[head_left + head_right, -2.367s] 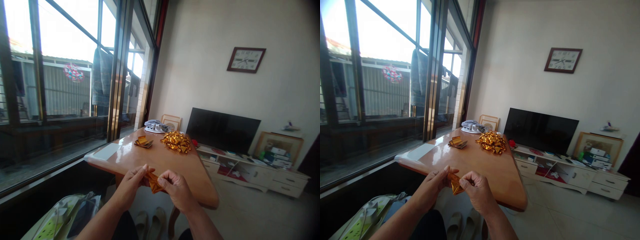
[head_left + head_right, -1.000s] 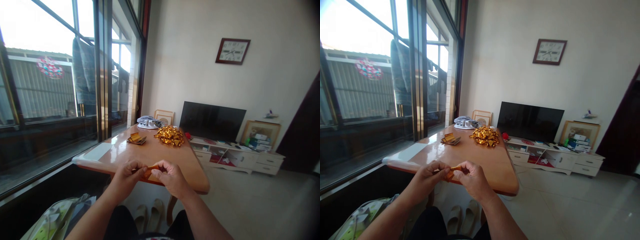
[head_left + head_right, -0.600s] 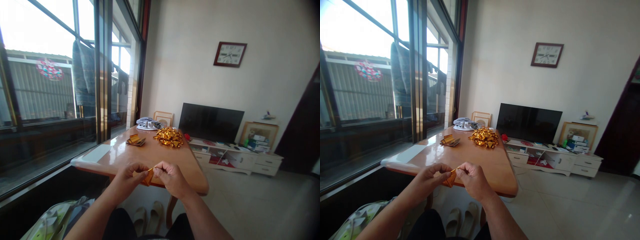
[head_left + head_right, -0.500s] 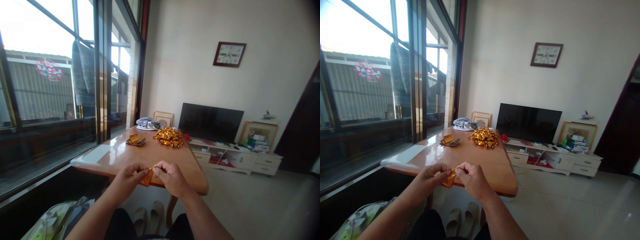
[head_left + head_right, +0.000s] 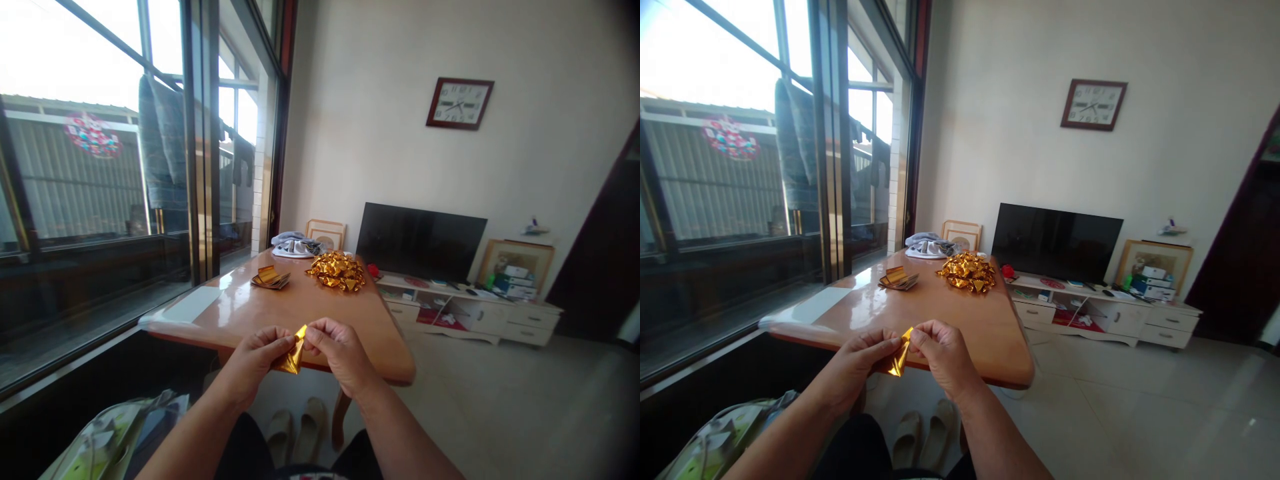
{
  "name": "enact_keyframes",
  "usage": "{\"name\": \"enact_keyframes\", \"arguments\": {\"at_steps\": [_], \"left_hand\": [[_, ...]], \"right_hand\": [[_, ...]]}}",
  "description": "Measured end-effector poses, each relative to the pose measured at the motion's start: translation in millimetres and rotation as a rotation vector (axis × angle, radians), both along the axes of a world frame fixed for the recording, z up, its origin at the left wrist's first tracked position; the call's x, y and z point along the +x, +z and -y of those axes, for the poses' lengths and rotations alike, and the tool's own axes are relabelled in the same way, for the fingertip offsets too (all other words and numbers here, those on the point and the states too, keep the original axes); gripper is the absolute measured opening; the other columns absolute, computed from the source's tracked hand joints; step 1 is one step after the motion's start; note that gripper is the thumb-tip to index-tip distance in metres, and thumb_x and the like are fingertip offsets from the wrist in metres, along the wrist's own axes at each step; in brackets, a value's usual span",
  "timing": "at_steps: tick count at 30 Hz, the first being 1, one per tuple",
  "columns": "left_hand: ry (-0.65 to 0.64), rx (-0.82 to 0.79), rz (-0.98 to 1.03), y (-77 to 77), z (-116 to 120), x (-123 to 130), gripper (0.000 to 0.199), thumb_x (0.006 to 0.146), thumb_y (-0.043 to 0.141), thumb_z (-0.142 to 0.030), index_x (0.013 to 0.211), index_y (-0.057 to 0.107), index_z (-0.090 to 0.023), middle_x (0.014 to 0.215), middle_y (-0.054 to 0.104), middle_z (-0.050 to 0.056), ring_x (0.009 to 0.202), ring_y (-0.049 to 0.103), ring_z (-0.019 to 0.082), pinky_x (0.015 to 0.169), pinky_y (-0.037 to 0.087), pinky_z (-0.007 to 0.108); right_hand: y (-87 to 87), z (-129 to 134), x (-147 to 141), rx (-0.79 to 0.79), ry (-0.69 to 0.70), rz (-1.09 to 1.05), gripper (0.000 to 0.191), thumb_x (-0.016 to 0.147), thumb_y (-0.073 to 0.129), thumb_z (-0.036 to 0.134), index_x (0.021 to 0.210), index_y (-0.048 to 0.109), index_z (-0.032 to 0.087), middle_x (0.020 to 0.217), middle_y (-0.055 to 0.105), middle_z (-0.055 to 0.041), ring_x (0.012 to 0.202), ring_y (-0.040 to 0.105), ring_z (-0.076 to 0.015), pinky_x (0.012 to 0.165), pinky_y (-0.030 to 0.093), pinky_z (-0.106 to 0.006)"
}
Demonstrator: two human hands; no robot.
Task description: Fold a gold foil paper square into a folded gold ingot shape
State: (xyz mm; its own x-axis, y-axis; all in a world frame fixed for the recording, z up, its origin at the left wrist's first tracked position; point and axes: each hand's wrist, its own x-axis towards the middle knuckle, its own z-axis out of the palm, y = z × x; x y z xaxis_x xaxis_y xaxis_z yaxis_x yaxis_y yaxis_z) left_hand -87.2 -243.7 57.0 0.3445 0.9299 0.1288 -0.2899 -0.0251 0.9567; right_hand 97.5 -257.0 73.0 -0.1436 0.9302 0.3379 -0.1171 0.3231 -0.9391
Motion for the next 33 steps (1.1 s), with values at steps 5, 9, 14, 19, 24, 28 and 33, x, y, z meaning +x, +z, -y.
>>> {"name": "enact_keyframes", "arguments": {"at_steps": [5,9,14,19,24,28,33], "left_hand": [[-0.024,-0.050,0.036,-1.8,2.5,2.3,0.027,0.079,0.078,-0.039,0.083,0.069,-0.014,0.079,0.071,0.006,0.068,0.061,0.014,0.063,0.045,0.022],[-0.057,-0.061,0.070,-2.4,4.2,4.0,0.026,0.081,0.077,-0.038,0.083,0.069,-0.014,0.079,0.071,0.006,0.068,0.061,0.014,0.063,0.045,0.022],[-0.020,-0.038,0.046,-6.4,4.4,6.2,0.027,0.083,0.074,-0.040,0.085,0.067,-0.013,0.078,0.069,0.006,0.068,0.061,0.014,0.065,0.045,0.023],[0.150,0.099,-0.069,-9.2,3.1,8.7,0.031,0.082,0.073,-0.044,0.080,0.064,-0.015,0.066,0.061,0.000,0.058,0.051,0.010,0.055,0.037,0.020],[0.400,0.302,-0.286,-12.1,0.2,9.5,0.032,0.082,0.071,-0.047,0.081,0.070,-0.015,0.074,0.068,0.003,0.069,0.059,0.016,0.063,0.045,0.024],[0.537,0.426,-0.435,-16.3,-1.4,9.5,0.030,0.082,0.069,-0.047,0.084,0.072,-0.017,0.079,0.071,0.005,0.075,0.063,0.020,0.068,0.049,0.026],[0.546,0.471,-0.468,-20.9,-3.0,9.8,0.029,0.085,0.067,-0.047,0.086,0.072,-0.018,0.081,0.072,0.005,0.077,0.065,0.020,0.070,0.050,0.027]], "right_hand": [[-5.3,-0.9,-2.5,-0.088,0.079,-0.125,0.024,0.082,0.072,0.039,0.082,0.069,0.015,0.072,0.064,-0.0013,0.067,0.054,-0.0121,0.069,0.045,-0.026],[-10.1,-1.7,-5.8,-0.203,0.203,-0.277,0.022,0.079,0.074,0.036,0.080,0.065,0.016,0.069,0.061,0.0000,0.063,0.050,-0.0114,0.072,0.049,-0.030],[-13.5,-3.9,-10.6,-0.196,0.140,-0.308,0.023,0.077,0.075,0.032,0.088,0.059,0.019,0.067,0.054,0.0044,0.058,0.044,-0.0095,0.061,0.042,-0.024],[-19.3,-7.7,-12.4,0.056,-0.231,-0.112,0.020,0.080,0.072,0.031,0.088,0.057,0.019,0.073,0.053,0.0046,0.062,0.044,-0.0099,0.059,0.039,-0.023],[-23.4,-5.0,-16.4,0.186,-0.354,0.022,0.013,0.084,0.066,0.030,0.088,0.060,0.019,0.074,0.056,0.0031,0.063,0.047,-0.0114,0.061,0.042,-0.024],[-24.2,-3.7,-19.7,0.210,-0.316,0.054,0.012,0.085,0.065,0.030,0.089,0.063,0.018,0.079,0.064,-0.0002,0.068,0.056,-0.0136,0.065,0.046,-0.026],[-25.8,-7.1,-21.2,0.162,-0.282,0.003,0.015,0.085,0.067,0.031,0.092,0.065,0.018,0.084,0.067,-0.0021,0.073,0.059,-0.0148,0.069,0.048,-0.027]]}}
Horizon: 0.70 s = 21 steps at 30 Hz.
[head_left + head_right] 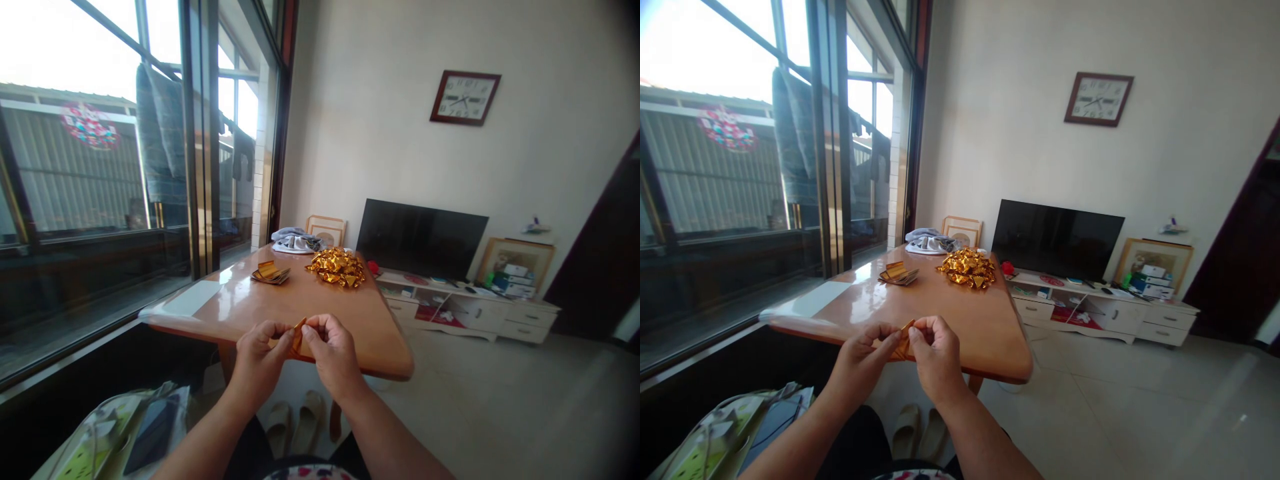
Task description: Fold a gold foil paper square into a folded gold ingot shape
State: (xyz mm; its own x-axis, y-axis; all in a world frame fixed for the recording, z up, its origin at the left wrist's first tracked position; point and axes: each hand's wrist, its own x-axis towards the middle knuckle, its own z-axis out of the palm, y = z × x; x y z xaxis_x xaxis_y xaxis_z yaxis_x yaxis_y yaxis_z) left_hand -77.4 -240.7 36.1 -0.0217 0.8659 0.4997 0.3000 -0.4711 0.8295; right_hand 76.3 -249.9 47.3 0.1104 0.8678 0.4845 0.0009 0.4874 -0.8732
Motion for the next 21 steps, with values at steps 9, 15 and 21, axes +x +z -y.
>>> {"name": "enact_keyframes", "arguments": {"at_steps": [9,15,21], "left_hand": [[-0.088,-0.005,0.094,2.4,3.5,0.6,0.022,0.081,0.070,-0.040,0.084,0.074,-0.018,0.076,0.072,0.004,0.070,0.064,0.019,0.064,0.048,0.025],[-0.132,-0.007,0.145,10.2,9.1,1.7,0.021,0.079,0.071,-0.039,0.080,0.075,-0.019,0.070,0.072,0.003,0.065,0.062,0.018,0.059,0.046,0.024],[-0.162,-0.066,0.123,9.1,9.3,1.3,0.023,0.082,0.070,-0.041,0.081,0.072,-0.018,0.073,0.070,0.003,0.068,0.062,0.017,0.062,0.046,0.024]], "right_hand": [[-1.5,-1.2,1.6,-0.075,0.092,-0.103,0.021,0.083,0.072,0.036,0.092,0.066,0.018,0.082,0.064,-0.0002,0.072,0.056,-0.0131,0.066,0.046,-0.025],[0.2,-0.8,6.9,-0.029,0.059,-0.018,0.021,0.084,0.073,0.038,0.088,0.069,0.018,0.080,0.064,-0.0003,0.073,0.053,-0.0134,0.069,0.044,-0.025],[6.2,1.2,11.7,-0.031,0.094,0.007,0.024,0.085,0.072,0.040,0.087,0.068,0.017,0.076,0.060,0.0007,0.070,0.050,-0.0128,0.066,0.042,-0.025]]}}
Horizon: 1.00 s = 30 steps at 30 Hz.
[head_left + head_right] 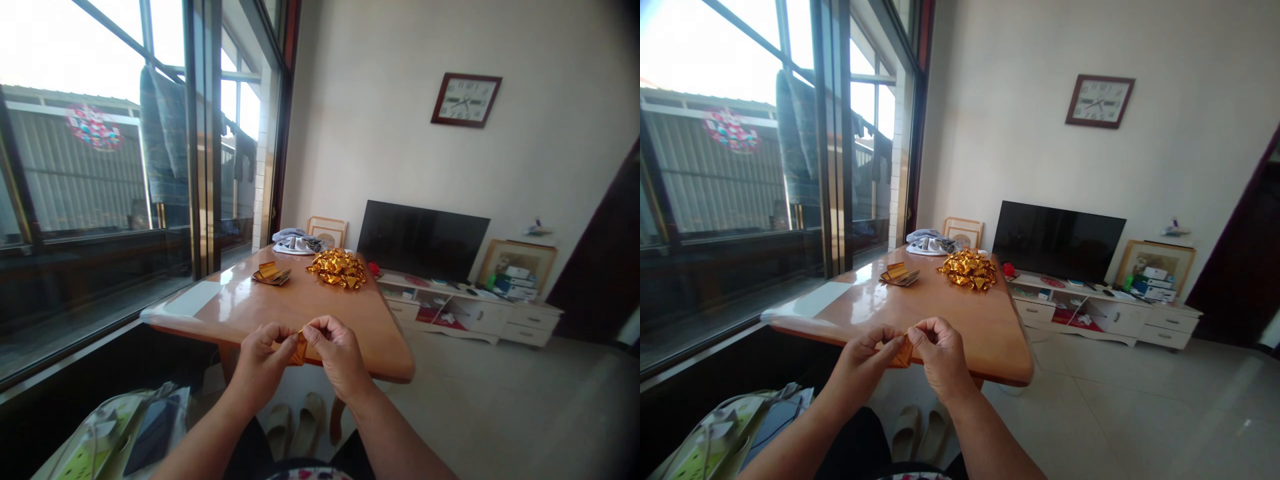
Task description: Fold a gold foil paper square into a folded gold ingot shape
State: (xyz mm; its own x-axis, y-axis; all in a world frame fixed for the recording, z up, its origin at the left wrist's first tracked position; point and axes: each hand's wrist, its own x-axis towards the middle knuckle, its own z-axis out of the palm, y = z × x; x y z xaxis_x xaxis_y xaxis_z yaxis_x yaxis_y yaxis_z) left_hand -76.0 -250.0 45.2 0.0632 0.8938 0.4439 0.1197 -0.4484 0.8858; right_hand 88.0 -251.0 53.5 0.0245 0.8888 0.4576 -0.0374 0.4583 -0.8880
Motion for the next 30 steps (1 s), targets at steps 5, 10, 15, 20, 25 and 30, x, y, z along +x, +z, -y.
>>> {"name": "enact_keyframes", "arguments": {"at_steps": [5,10,15,20,25,30], "left_hand": [[-0.090,-0.096,0.042,5.1,3.0,2.0,0.029,0.083,0.070,-0.044,0.081,0.069,-0.016,0.071,0.066,0.002,0.066,0.057,0.015,0.061,0.043,0.023],[-0.306,-0.260,0.207,12.9,8.7,2.9,0.029,0.085,0.071,-0.043,0.081,0.067,-0.014,0.071,0.064,0.001,0.065,0.055,0.012,0.061,0.041,0.021],[-0.440,-0.363,0.319,9.6,5.9,2.5,0.025,0.085,0.073,-0.038,0.088,0.070,-0.014,0.080,0.070,0.004,0.072,0.061,0.014,0.067,0.045,0.022],[-0.406,-0.333,0.314,5.0,0.4,2.4,0.027,0.083,0.075,-0.040,0.086,0.070,-0.014,0.081,0.072,0.005,0.071,0.062,0.015,0.066,0.045,0.023],[-0.367,-0.311,0.282,3.9,-0.7,2.6,0.028,0.080,0.076,-0.041,0.083,0.069,-0.014,0.074,0.069,0.004,0.069,0.061,0.016,0.066,0.045,0.025],[-0.406,-0.305,0.275,4.0,-0.8,0.3,0.026,0.084,0.074,-0.039,0.090,0.070,-0.014,0.085,0.072,0.006,0.076,0.063,0.016,0.072,0.046,0.026]], "right_hand": [[5.6,4.2,3.2,0.021,0.007,0.046,0.025,0.087,0.069,0.041,0.082,0.067,0.017,0.069,0.054,0.0025,0.066,0.046,-0.0121,0.061,0.039,-0.025],[3.5,4.3,3.3,0.004,0.031,-0.031,0.024,0.088,0.068,0.040,0.080,0.065,0.017,0.065,0.051,0.0033,0.062,0.043,-0.0113,0.060,0.036,-0.025],[-4.7,-1.9,1.8,-0.131,0.159,-0.249,0.024,0.084,0.071,0.037,0.075,0.060,0.018,0.059,0.046,0.0054,0.056,0.037,-0.0095,0.056,0.030,-0.024],[-5.8,-5.1,2.6,-0.188,0.202,-0.227,0.029,0.082,0.073,0.043,0.078,0.060,0.018,0.059,0.047,0.0054,0.055,0.037,-0.0092,0.055,0.029,-0.023],[-3.1,-2.6,4.0,-0.130,0.130,-0.073,0.035,0.085,0.069,0.050,0.075,0.061,0.017,0.060,0.050,0.0043,0.056,0.041,-0.0101,0.055,0.033,-0.024],[-6.2,-2.4,4.5,-0.043,0.069,-0.075,0.035,0.089,0.065,0.047,0.073,0.059,0.017,0.061,0.049,0.0045,0.057,0.042,-0.0100,0.055,0.034,-0.023]]}}
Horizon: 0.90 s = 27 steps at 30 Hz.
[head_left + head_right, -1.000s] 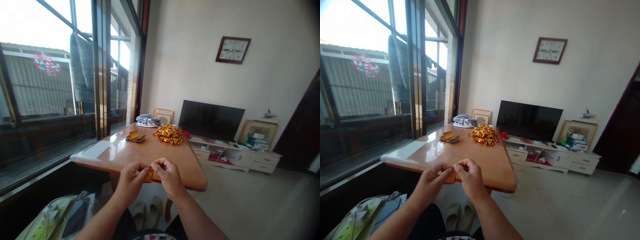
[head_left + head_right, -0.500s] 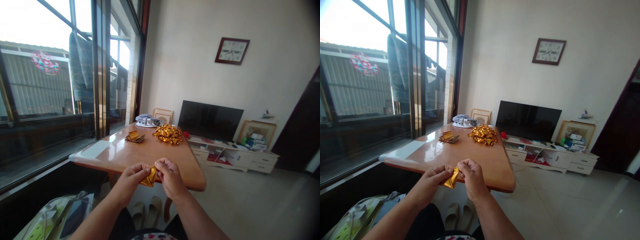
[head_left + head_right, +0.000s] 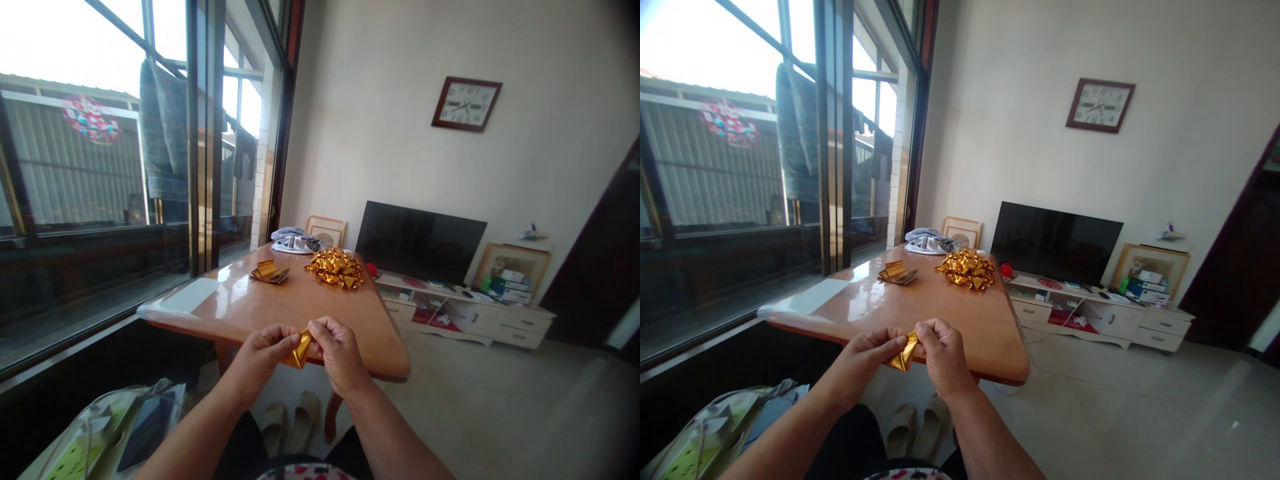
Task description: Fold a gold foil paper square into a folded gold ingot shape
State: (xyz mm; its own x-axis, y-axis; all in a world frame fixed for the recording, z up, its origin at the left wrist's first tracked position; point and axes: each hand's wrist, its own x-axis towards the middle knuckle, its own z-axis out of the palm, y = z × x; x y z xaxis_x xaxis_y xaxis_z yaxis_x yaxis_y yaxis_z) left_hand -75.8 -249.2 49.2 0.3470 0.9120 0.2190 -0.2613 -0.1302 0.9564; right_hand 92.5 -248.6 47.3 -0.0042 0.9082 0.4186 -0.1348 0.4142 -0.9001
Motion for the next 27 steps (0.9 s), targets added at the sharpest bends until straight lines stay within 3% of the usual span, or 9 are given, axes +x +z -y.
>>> {"name": "enact_keyframes", "arguments": {"at_steps": [4,10,16,24,27], "left_hand": [[-0.007,-0.009,0.074,-2.0,-1.8,-2.7,0.026,0.084,0.074,-0.035,0.099,0.069,-0.015,0.092,0.073,0.007,0.083,0.065,0.019,0.079,0.049,0.030],[0.039,0.011,0.083,-3.0,-4.1,-3.2,0.025,0.081,0.076,-0.035,0.092,0.064,-0.015,0.080,0.071,0.005,0.073,0.065,0.018,0.072,0.049,0.029],[0.121,0.013,0.043,-7.4,-7.1,-4.8,0.027,0.078,0.078,-0.034,0.090,0.063,-0.015,0.075,0.069,0.002,0.067,0.062,0.015,0.067,0.046,0.026],[0.179,0.044,0.013,-13.1,-10.2,-6.5,0.030,0.078,0.077,-0.037,0.093,0.060,-0.017,0.075,0.067,0.001,0.068,0.062,0.016,0.065,0.043,0.025],[0.176,0.069,-0.010,-13.9,-10.4,-7.3,0.029,0.080,0.076,-0.037,0.093,0.060,-0.016,0.075,0.066,0.001,0.068,0.061,0.015,0.064,0.043,0.025]], "right_hand": [[-3.5,-2.8,-0.3,-0.001,-0.056,-0.029,0.035,0.089,0.065,0.049,0.073,0.061,0.017,0.060,0.049,0.0042,0.058,0.042,-0.0102,0.055,0.033,-0.023],[-5.4,-5.2,-0.2,-0.140,0.006,-0.089,0.041,0.082,0.070,0.056,0.073,0.063,0.017,0.064,0.057,0.0018,0.054,0.044,-0.0095,0.050,0.032,-0.023],[-10.4,-12.3,4.0,-0.196,-0.061,-0.082,0.050,0.086,0.062,0.064,0.089,0.071,0.015,0.070,0.062,-0.0025,0.053,0.047,-0.0103,0.048,0.031,-0.023],[-15.2,-11.8,3.7,0.033,-0.348,0.106,0.040,0.088,0.061,0.059,0.077,0.057,0.020,0.065,0.050,0.0036,0.060,0.043,-0.0130,0.056,0.036,-0.025],[-10.6,-6.6,3.0,0.105,-0.389,0.185,0.036,0.091,0.059,0.053,0.075,0.055,0.021,0.067,0.050,0.0031,0.063,0.043,-0.0141,0.060,0.038,-0.026]]}}
